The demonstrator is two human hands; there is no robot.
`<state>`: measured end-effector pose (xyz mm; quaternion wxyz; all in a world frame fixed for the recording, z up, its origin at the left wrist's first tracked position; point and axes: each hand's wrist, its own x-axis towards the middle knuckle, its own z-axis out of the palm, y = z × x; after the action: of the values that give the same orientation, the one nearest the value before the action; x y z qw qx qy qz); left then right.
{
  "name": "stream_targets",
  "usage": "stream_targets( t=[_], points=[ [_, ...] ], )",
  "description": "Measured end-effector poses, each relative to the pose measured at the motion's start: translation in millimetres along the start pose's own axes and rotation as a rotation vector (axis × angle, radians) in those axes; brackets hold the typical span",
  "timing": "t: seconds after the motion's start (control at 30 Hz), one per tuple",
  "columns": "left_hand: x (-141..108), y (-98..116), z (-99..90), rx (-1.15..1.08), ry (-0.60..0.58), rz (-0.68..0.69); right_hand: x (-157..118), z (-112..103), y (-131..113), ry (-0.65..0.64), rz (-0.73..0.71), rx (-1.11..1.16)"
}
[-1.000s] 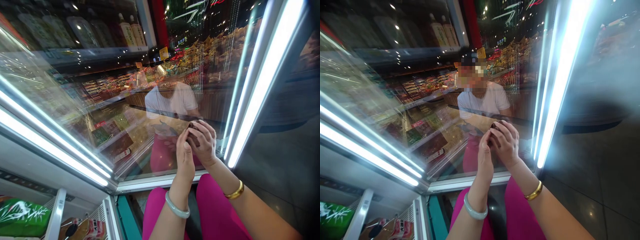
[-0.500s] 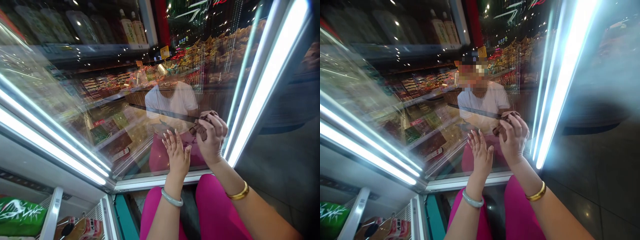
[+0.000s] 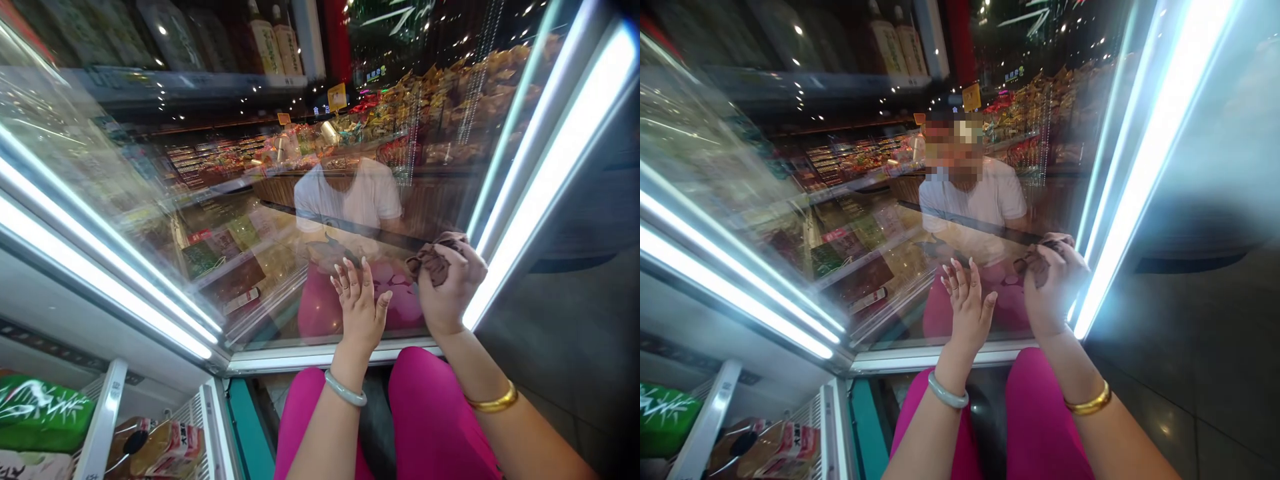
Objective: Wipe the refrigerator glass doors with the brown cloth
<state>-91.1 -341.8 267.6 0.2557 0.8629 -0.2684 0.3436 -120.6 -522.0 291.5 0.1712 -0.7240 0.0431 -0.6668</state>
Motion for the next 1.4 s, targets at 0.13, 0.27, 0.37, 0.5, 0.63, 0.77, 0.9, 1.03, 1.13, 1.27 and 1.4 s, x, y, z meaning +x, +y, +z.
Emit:
stream_targets(
  t=[0.13,0.27,0.37,0.5,0.63,0.77,0.9,1.03,1.13,1.27,1.4],
  points=[
    [-6.3,-8.1,0.9,-0.005,-0.016,0.056,-39.3,2.6,-23.3,-0.112,-0.255,-0.072],
    [-13.9,-17.1,0.6,0.017,-0.044,0.100,-76.3,-13.6,12.0,-0.171,-0.190,0.001],
    [-18.4,-18.0,4.8,0.037,-0.043,0.117,-59.3,-16.6,34.4,-0.020,-0.006,0.001],
    [-21.9,-16.0,11.2,0.051,-0.024,0.106,-30.9,-2.4,10.6,0.031,0.014,-0.082],
    [-26.4,-21.8,12.0,0.069,-0.032,0.127,-62.6,2.3,-18.9,-0.157,-0.227,-0.081],
    [-34.0,-32.3,11.2,0.113,-0.027,0.164,-89.7,-7.0,-10.5,-0.222,-0.183,-0.032],
    [-38.2,-39.3,12.4,0.171,0.038,0.134,-56.4,2.4,-22.5,-0.080,-0.071,-0.046],
    [-37.3,-49.1,11.7,0.219,0.170,0.073,-45.3,20.0,-53.7,-0.073,-0.186,-0.058],
    [-37.6,-59.1,9.3,0.234,0.190,0.091,-78.1,16.4,-49.2,-0.188,-0.376,-0.040],
    [-39.6,-63.9,8.7,0.236,0.126,0.087,-100.9,-0.2,-18.9,-0.245,-0.360,-0.047],
    [-40.3,-57.7,13.5,0.212,0.100,0.057,-51.5,8.2,-28.6,-0.078,-0.213,-0.016]
  ],
)
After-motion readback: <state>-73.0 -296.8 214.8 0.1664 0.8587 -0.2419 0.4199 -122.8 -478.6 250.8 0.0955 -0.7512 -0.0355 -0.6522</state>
